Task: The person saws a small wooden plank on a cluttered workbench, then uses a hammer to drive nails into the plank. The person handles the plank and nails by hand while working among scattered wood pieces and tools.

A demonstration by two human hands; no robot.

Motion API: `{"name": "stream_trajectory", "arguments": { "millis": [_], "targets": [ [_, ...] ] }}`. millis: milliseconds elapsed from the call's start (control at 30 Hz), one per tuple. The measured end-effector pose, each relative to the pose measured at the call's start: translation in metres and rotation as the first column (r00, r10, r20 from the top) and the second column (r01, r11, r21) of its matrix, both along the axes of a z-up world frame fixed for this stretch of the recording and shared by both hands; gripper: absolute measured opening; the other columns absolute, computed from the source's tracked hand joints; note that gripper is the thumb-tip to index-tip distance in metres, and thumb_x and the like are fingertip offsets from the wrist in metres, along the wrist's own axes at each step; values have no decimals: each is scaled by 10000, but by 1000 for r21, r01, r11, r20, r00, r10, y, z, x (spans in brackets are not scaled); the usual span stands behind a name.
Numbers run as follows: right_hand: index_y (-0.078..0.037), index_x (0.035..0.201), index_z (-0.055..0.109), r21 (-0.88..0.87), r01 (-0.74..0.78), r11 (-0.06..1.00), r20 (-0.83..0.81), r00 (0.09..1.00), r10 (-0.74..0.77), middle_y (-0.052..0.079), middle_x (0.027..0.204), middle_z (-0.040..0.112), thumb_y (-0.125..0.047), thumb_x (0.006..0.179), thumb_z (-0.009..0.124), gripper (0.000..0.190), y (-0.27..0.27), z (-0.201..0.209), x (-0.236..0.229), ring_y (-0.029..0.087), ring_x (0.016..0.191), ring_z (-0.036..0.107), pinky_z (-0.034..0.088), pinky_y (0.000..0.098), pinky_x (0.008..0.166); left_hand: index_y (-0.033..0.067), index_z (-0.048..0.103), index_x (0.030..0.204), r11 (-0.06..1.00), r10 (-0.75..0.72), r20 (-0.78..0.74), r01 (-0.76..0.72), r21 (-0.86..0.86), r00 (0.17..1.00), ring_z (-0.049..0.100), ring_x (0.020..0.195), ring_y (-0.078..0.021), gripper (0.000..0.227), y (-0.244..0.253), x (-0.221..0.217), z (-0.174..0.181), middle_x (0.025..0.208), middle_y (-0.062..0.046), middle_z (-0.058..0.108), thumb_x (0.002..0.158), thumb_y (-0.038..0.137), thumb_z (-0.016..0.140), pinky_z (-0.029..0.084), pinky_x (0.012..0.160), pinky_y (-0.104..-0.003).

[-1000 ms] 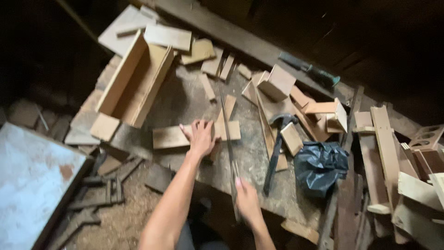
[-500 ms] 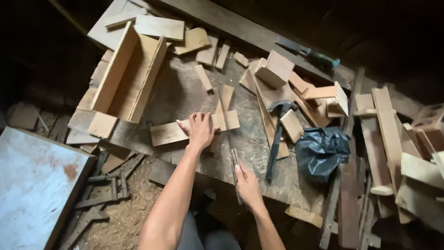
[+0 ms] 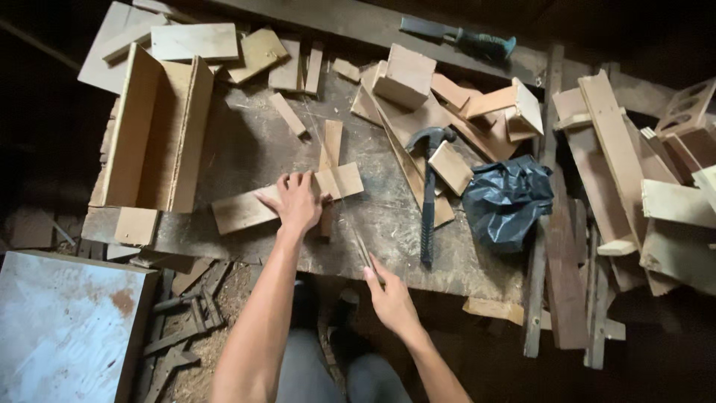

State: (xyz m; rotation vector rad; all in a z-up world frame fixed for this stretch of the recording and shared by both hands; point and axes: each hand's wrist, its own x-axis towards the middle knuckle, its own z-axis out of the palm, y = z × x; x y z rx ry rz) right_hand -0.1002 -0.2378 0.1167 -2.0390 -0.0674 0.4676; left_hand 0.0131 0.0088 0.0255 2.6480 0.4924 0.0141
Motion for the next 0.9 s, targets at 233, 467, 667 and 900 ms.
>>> {"name": "stream_trajectory", "arguments": {
  "millis": [233, 467, 667, 900],
  "targets": [
    [-88, 1447, 552, -60, 5, 998, -100, 995, -11, 213, 1281, 694, -368, 995, 524, 533, 11, 7, 11, 275, 1191, 672, 486, 341, 1011, 192, 519, 1432, 999, 34, -28, -35, -6, 999, 274, 1451, -415, 699, -3, -2, -2, 1481, -103, 441, 835, 467, 755, 22, 898, -967],
    [-38, 1418, 557, 35, 15, 999, -62, 998, -13, 202, 1324, 684, -351, 1002, 537, 521, 8, 14, 5, 249, 1254, 641, 449, 336, 1037, 189, 519, 1427, 1000, 19, 22, -19, -8, 1000, 275, 1461, -397, 678, -1, -3, -7, 1479, -99, 448, 842, 442, 750, 28, 955, -942],
    [-119, 1527, 530, -139, -6, 990, -266, 963, -32, 333, 1167, 688, -352, 1062, 511, 520, 16, 14, 19, 377, 1116, 673, 508, 405, 967, 165, 504, 1439, 999, 29, 56, -27, -36, 998, 266, 1448, -403, 702, 0, -13, -10, 1461, -165, 439, 850, 448, 762, 27, 942, -933],
    [-57, 1394, 602, -33, 0, 999, -31, 1000, -1, 176, 1049, 777, -355, 1001, 523, 500, 16, 5, 9, 206, 963, 737, 534, 340, 895, 156, 512, 1431, 997, 11, 221, 5, -72, 975, 268, 1438, -411, 698, 2, -10, -28, 1441, -176, 452, 865, 481, 759, 67, 1036, -891]
  ]
}}
